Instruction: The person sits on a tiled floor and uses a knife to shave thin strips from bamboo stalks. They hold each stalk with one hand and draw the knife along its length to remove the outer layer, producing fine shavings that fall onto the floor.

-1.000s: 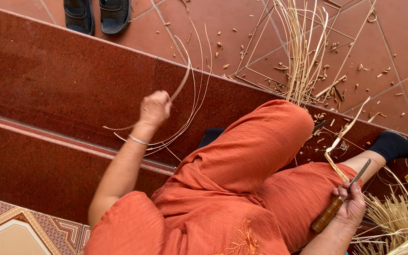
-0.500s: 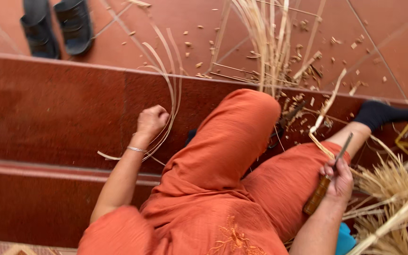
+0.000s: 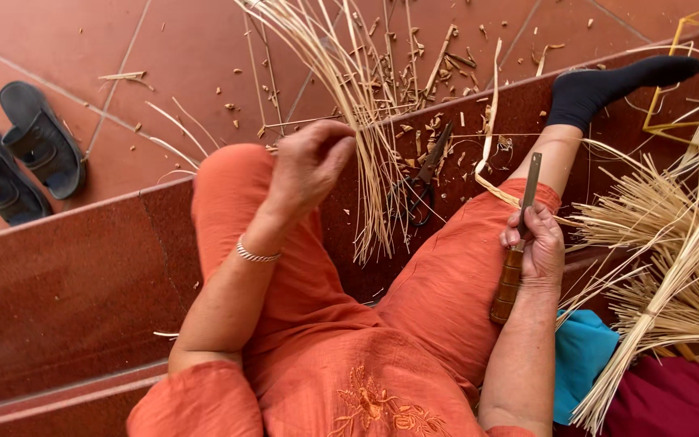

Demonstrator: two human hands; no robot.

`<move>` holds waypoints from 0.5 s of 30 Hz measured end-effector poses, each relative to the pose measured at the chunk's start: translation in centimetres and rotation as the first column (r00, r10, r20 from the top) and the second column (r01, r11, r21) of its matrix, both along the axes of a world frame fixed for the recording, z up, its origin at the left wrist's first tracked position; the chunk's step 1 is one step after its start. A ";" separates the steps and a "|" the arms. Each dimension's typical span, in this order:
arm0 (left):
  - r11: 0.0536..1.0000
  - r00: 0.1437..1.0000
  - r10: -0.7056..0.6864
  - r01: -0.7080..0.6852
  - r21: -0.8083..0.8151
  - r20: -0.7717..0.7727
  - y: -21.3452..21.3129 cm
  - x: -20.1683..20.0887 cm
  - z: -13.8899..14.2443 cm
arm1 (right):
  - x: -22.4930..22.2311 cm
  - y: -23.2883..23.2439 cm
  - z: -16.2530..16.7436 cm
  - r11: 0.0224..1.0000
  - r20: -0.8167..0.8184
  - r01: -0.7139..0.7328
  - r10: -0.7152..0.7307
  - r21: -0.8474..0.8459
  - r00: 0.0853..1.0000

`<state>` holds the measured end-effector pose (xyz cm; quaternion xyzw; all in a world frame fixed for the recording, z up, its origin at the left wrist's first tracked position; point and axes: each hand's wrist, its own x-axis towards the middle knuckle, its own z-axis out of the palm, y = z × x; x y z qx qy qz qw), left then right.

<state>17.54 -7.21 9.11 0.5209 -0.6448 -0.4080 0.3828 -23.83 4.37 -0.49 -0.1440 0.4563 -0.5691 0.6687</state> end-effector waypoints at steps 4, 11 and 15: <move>0.991 0.983 -0.049 0.026 0.131 0.176 -0.8 -3.4 -5.2 | -0.9 0.2 -0.3 0.999 0.004 0.040 -0.040 0.000 0.999; 0.939 0.873 0.000 -0.168 0.301 0.488 -4.0 -5.7 -11.3 | -1.6 0.0 -0.8 0.998 0.051 0.065 -0.064 -0.016 0.997; 0.855 0.786 -0.014 -0.312 0.415 0.618 -5.1 -7.0 -11.1 | -1.7 0.3 -0.9 0.998 0.019 0.067 -0.067 -0.002 0.998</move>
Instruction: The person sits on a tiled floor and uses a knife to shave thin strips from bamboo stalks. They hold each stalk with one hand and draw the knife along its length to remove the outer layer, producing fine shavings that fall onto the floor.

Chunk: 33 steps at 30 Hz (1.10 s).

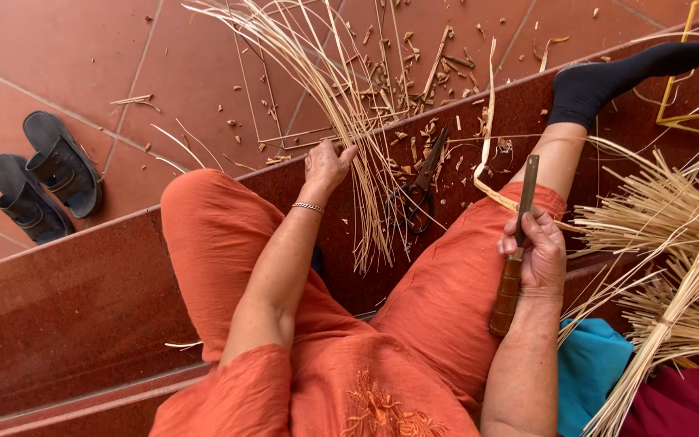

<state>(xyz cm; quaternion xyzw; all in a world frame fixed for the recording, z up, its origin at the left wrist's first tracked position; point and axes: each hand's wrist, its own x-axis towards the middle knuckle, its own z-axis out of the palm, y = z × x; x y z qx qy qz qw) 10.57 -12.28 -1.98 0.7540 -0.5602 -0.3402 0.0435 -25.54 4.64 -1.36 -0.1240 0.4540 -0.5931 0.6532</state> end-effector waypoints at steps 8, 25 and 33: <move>0.983 0.968 0.165 -0.145 0.116 -0.188 0.5 -1.2 0.1 | -0.3 -0.2 -0.6 1.000 0.014 -0.008 0.008 0.005 1.000; 0.906 0.794 0.405 -0.281 0.318 -0.454 3.5 0.3 -0.4 | -0.1 -0.2 -0.4 1.000 0.006 -0.008 0.008 0.006 1.000; 0.903 0.770 0.428 -0.353 0.244 -0.473 4.4 1.0 -0.1 | 0.1 -0.3 -0.2 1.000 0.029 -0.016 0.016 -0.014 0.999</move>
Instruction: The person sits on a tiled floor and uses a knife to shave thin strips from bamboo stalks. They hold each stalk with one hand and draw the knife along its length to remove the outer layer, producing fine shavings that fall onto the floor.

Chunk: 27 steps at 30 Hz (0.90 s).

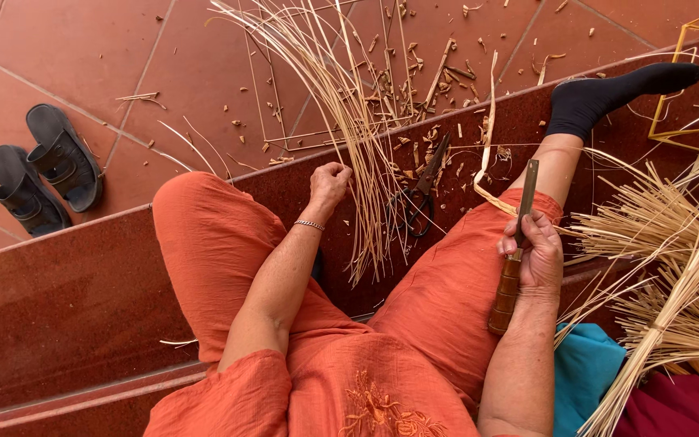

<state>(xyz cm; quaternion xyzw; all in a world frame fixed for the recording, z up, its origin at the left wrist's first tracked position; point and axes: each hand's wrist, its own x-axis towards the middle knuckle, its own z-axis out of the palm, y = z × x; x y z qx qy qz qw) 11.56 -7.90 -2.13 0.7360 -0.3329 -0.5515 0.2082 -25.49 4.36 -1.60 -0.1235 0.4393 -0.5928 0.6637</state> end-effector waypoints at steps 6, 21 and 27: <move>0.986 0.991 0.119 -0.125 -0.114 -0.056 0.4 -0.1 0.3 | 0.2 -0.1 0.3 1.000 0.003 -0.003 0.003 -0.010 1.000; 0.958 0.956 0.195 -0.234 -0.168 -0.219 5.8 0.9 2.0 | 1.7 -0.4 1.9 1.000 -0.015 -0.011 0.011 -0.009 1.000; 0.903 0.971 0.046 -0.141 -0.405 -0.235 9.2 1.8 2.3 | 2.0 -0.3 2.2 0.999 0.000 -0.026 0.026 -0.026 1.000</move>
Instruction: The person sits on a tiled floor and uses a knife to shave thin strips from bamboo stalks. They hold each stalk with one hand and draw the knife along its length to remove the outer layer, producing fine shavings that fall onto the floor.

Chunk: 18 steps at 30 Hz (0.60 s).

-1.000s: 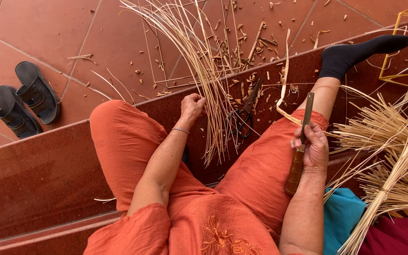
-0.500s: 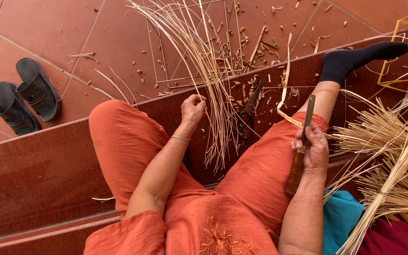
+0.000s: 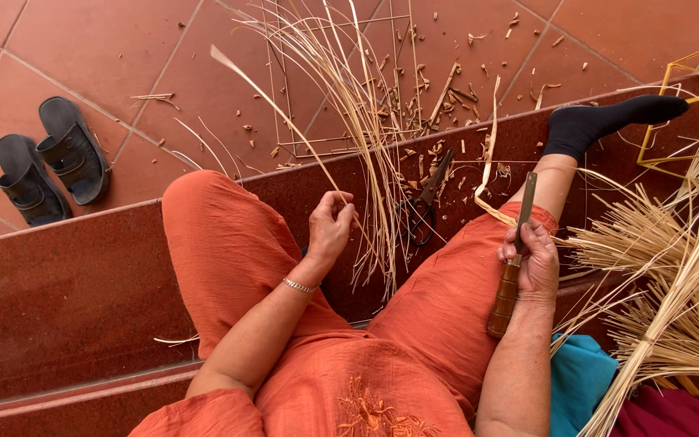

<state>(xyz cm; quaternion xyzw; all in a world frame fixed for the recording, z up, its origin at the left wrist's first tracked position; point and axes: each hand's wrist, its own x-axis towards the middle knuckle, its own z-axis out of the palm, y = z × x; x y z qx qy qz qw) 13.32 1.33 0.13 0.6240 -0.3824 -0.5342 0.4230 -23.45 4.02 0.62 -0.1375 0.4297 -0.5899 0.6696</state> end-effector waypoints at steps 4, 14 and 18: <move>0.967 0.984 -0.057 0.097 -0.236 0.170 1.1 0.1 1.6 | 0.0 0.4 -0.1 1.000 -0.003 0.006 -0.006 -0.003 1.000; 0.834 0.927 -0.364 0.367 -0.412 0.088 0.4 -3.8 6.4 | 4.0 3.5 5.9 0.948 0.219 -0.091 0.163 -0.305 0.962; 0.723 0.836 -0.544 0.510 -0.467 0.071 0.3 -7.0 7.7 | 7.1 4.5 10.0 0.951 0.040 -0.196 0.212 -0.241 0.976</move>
